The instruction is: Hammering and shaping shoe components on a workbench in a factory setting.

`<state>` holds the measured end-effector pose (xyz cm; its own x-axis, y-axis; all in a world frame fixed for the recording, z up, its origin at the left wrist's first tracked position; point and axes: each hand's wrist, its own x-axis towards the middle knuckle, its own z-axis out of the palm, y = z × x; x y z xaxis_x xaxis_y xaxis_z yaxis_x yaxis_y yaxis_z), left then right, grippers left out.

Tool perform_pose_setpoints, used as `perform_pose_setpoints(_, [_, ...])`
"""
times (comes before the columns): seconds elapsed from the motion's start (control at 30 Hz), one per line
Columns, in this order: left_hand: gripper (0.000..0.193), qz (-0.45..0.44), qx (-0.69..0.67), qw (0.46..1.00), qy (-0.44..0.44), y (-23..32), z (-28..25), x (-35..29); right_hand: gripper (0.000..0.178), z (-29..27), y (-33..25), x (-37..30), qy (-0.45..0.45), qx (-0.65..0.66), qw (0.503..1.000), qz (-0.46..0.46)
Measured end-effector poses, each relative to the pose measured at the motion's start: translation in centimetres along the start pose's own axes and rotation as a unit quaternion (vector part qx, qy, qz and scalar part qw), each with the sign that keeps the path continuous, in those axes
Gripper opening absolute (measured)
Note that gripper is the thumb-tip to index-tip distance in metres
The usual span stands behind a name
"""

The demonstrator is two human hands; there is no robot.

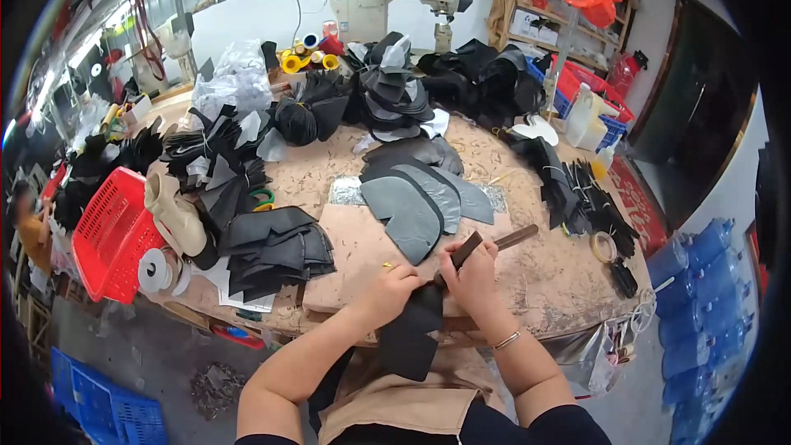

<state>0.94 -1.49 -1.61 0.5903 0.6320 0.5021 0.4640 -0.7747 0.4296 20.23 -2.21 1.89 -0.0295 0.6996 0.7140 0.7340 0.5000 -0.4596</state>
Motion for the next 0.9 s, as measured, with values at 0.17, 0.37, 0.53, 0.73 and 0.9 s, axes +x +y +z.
perform_pose_setpoints(0.17, [0.024, 0.045, 0.075, 0.996, -0.024, 0.3, -1.0, 0.2, 0.011, -1.1, -0.9, 1.4, 0.004, -0.015, 0.998, -0.065])
perform_pose_setpoints(0.37, [0.024, 0.038, 0.054, 0.998, 0.004, 0.2, -0.1, -0.4, 0.011, 0.4, -0.6, 0.5, 0.013, -0.015, 0.999, -0.041])
perform_pose_setpoints(0.53, [0.022, 0.031, 0.095, 0.995, -0.009, 0.4, -0.9, -0.3, 0.013, -0.6, -1.4, 1.8, 0.016, -0.011, 0.998, -0.064])
perform_pose_setpoints(0.73, [0.021, 0.029, 0.096, 0.995, 0.017, 0.4, -0.2, -0.4, 0.014, 1.3, -0.9, 0.9, -0.018, -0.030, 0.995, -0.089])
perform_pose_setpoints(0.9, [0.028, 0.022, 0.055, 0.997, 0.044, -0.2, -1.1, -1.2, 0.015, 1.3, -0.4, 0.9, -0.012, -0.021, 0.997, -0.075])
